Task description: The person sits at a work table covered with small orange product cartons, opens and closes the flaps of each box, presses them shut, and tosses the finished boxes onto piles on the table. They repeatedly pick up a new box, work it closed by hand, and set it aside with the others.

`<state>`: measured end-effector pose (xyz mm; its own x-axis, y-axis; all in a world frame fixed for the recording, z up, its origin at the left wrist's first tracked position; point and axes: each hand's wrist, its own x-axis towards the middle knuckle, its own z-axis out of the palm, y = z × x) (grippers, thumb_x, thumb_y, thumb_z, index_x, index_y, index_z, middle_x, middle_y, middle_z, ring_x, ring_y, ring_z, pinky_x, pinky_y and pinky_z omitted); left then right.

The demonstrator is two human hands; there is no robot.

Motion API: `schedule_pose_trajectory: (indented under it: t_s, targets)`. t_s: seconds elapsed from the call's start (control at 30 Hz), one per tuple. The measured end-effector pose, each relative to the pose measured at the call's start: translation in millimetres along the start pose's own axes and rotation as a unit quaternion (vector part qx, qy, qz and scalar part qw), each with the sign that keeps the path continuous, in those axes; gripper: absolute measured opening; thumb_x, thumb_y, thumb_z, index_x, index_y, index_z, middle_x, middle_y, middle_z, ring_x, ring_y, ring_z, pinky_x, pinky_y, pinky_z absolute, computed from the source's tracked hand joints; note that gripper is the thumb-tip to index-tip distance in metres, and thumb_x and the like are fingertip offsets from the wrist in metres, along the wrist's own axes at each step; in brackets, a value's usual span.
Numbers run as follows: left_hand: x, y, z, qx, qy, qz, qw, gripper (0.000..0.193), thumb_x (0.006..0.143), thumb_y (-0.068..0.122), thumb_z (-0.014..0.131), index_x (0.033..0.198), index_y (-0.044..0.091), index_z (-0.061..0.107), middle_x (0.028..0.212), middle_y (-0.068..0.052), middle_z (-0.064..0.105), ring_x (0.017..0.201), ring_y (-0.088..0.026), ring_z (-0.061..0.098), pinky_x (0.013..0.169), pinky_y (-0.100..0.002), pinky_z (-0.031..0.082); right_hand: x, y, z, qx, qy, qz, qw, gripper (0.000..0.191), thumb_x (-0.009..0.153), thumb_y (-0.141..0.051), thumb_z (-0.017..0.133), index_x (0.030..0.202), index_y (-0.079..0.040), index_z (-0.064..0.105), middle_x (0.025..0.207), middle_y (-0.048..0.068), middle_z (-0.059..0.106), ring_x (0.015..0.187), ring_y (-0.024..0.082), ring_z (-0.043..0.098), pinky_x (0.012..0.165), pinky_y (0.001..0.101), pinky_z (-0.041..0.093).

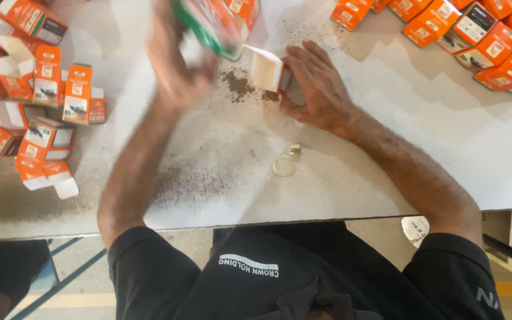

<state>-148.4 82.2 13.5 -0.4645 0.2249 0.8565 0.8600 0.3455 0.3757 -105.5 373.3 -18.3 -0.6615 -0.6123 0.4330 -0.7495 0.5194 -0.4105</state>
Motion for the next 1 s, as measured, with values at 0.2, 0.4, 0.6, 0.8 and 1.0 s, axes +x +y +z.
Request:
schedule_pose_trajectory:
  t_s: [0.2, 0.4, 0.6, 0.8, 1.0]
  targets:
    - [-75.2, 44.2, 30.3, 0.119, -0.17, 0.153, 0.966, 0.045, 0.092, 0.007, 0.083, 0.121, -0.001, 0.049, 0.13, -0.026, 0.066, 0.133, -0.043, 0.062, 0.105, -0.047, 0.06, 9.4, -10.4, 2.0, 0.055, -0.03, -0.038, 0.997, 0.073, 0.075, -0.015, 0.087, 0.137, 0.002, 0.053, 0.141, 0.024, 0.056, 0.141, 0.045, 0.047, 0.118, 0.0553, 0.04]
    - [-64.8, 44.9, 41.7, 0.191, -0.156, 0.038, 0.968, 0.056, 0.096, 0.028, 0.078, 0.141, -0.001, 0.061, 0.126, -0.015, 0.065, 0.154, -0.039, 0.032, 0.128, -0.068, 0.02, 15.2, -18.1, 3.4, 0.094, -0.055, 0.001, 0.994, 0.072, 0.082, -0.004, 0.078, 0.148, 0.002, 0.051, 0.147, 0.02, 0.058, 0.141, 0.044, 0.052, 0.12, 0.0516, 0.042]
    - [-60.5, 59.7, 55.2, 0.178, -0.14, -0.085, 0.97, 0.03, 0.096, 0.038, 0.081, 0.104, 0.012, 0.066, 0.12, -0.019, 0.056, 0.149, -0.046, 0.024, 0.121, -0.08, 0.013, 15.0, -16.4, 8.6, 0.078, -0.044, 0.021, 0.996, 0.067, 0.084, -0.003, 0.081, 0.143, 0.005, 0.051, 0.137, 0.024, 0.059, 0.132, 0.046, 0.052, 0.111, 0.053, 0.045]
    - [-64.2, 57.3, 68.8, 0.092, -0.029, -0.231, 0.968, 0.018, 0.091, 0.012, 0.072, 0.109, 0.01, 0.07, 0.138, -0.023, 0.041, 0.126, -0.042, 0.052, 0.106, -0.053, 0.052, 12.1, -16.2, 8.8, 0.07, -0.038, 0.018, 0.997, 0.06, 0.085, -0.006, 0.085, 0.135, 0.004, 0.053, 0.134, 0.023, 0.061, 0.136, 0.045, 0.053, 0.108, 0.0527, 0.049]
    - [-77.7, 40.5, 68.8, -0.122, -0.06, -0.35, 0.927, 0.018, 0.098, 0.001, 0.071, 0.115, 0.002, 0.068, 0.104, -0.011, 0.068, 0.073, -0.014, 0.067, 0.056, -0.027, 0.054, 5.7, -18.4, 9.9, 0.085, 0.014, 0.023, 0.996, 0.068, 0.084, -0.012, 0.092, 0.137, 0.003, 0.052, 0.135, 0.022, 0.061, 0.127, 0.042, 0.058, 0.104, 0.0508, 0.052]
